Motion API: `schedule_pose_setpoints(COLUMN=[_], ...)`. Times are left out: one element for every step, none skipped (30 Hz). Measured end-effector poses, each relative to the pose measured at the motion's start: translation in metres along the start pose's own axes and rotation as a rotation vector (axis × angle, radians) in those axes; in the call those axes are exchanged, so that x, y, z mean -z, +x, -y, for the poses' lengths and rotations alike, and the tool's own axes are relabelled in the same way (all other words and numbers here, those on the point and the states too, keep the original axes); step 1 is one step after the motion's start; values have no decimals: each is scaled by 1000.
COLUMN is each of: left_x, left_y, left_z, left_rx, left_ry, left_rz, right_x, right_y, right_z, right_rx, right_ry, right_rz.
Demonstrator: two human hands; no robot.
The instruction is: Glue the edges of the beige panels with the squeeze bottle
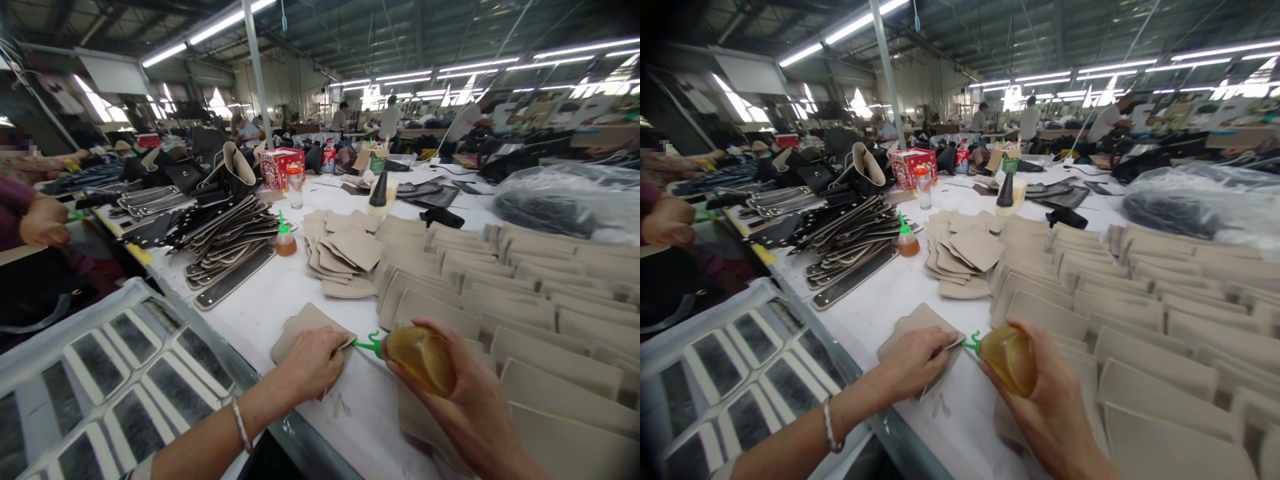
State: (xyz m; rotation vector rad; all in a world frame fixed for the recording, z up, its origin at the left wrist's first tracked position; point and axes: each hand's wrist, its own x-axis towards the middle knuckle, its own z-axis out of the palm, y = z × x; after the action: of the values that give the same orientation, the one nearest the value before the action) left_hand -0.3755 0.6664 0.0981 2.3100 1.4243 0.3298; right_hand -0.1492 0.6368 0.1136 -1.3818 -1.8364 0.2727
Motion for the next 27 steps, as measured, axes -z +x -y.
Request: schedule_pose_setpoints(left_x=[0, 0, 0, 1, 1, 1, 1, 1, 1, 1, 1, 1, 0, 0, 0, 0, 0, 0, 0, 0, 0, 0, 0, 0, 0, 0, 0], left_y=[0, 1, 1, 1, 2, 2, 2, 2, 2, 2, 2, 2, 3, 3, 3, 3, 3, 3, 3, 3, 3, 2, 2, 2, 1, 1, 0], left_z=[0, 0, 0, 0, 0, 0, 0, 0, 0, 0, 0, 0, 0, 0, -1, -1, -1, -1, -1, -1, -1, 0, 0, 1, 1, 2, 2], left_rx=[1, 3, 6, 10, 12, 13, 12, 12, 11, 11, 12, 14, 18, 22, 27, 30, 32, 33, 33, 33, 32, 29, 25, 17, 10, 3, -2], left_ry=[-3, -8, -13, -18, -25, -30, -35, -39, -40, -39, -36, -31, -26, -20, -15, -12, -11, -10, -11, -13, -14, -14, -14, -16, -17, -18, -18], left_rz=[-1, 0, 2, 5, 8, 13, 16, 18, 19, 18, 17, 17, 18, 20, 23, 25, 27, 29, 30, 30, 29, 27, 24, 19, 14, 11, 10], right_x=[0, 1, 0, 0, 0, -1, -1, -1, -2, -1, -1, 0, 0, 1, 1, 1, 1, 1, 0, 0, 0, 0, 0, 1, 1, 1, 1], right_y=[0, 1, 1, 1, 1, 1, 0, -1, -1, -2, -2, -1, -1, 0, 0, 0, -1, -2, -4, -5, -6, -7, -7, -7, -7, -7, -7], right_z=[-1, -1, -2, -2, -2, -2, -2, -1, 0, 0, 0, 0, -1, -1, -2, -3, -4, -4, -4, -4, -4, -3, -3, -4, -4, -5, -5], right_rx=[-9, -17, -21, -20, -16, -17, -27, -41, -61, -84, -103, -115, -120, -123, -122, -114, -106, -105, -105, -115, -133, -162, -191, -217, -231, -238, -239], right_ry=[-1, 0, -1, -4, -8, -12, -13, -6, 6, 24, 40, 53, 57, 55, 49, 43, 39, 38, 45, 62, 87, 118, 149, 172, 183, 182, 176], right_rz=[-1, -7, -18, -30, -38, -39, -35, -30, -21, -11, -3, -1, -4, -13, -24, -35, -45, -48, -37, -18, 3, 24, 44, 58, 59, 52, 43])
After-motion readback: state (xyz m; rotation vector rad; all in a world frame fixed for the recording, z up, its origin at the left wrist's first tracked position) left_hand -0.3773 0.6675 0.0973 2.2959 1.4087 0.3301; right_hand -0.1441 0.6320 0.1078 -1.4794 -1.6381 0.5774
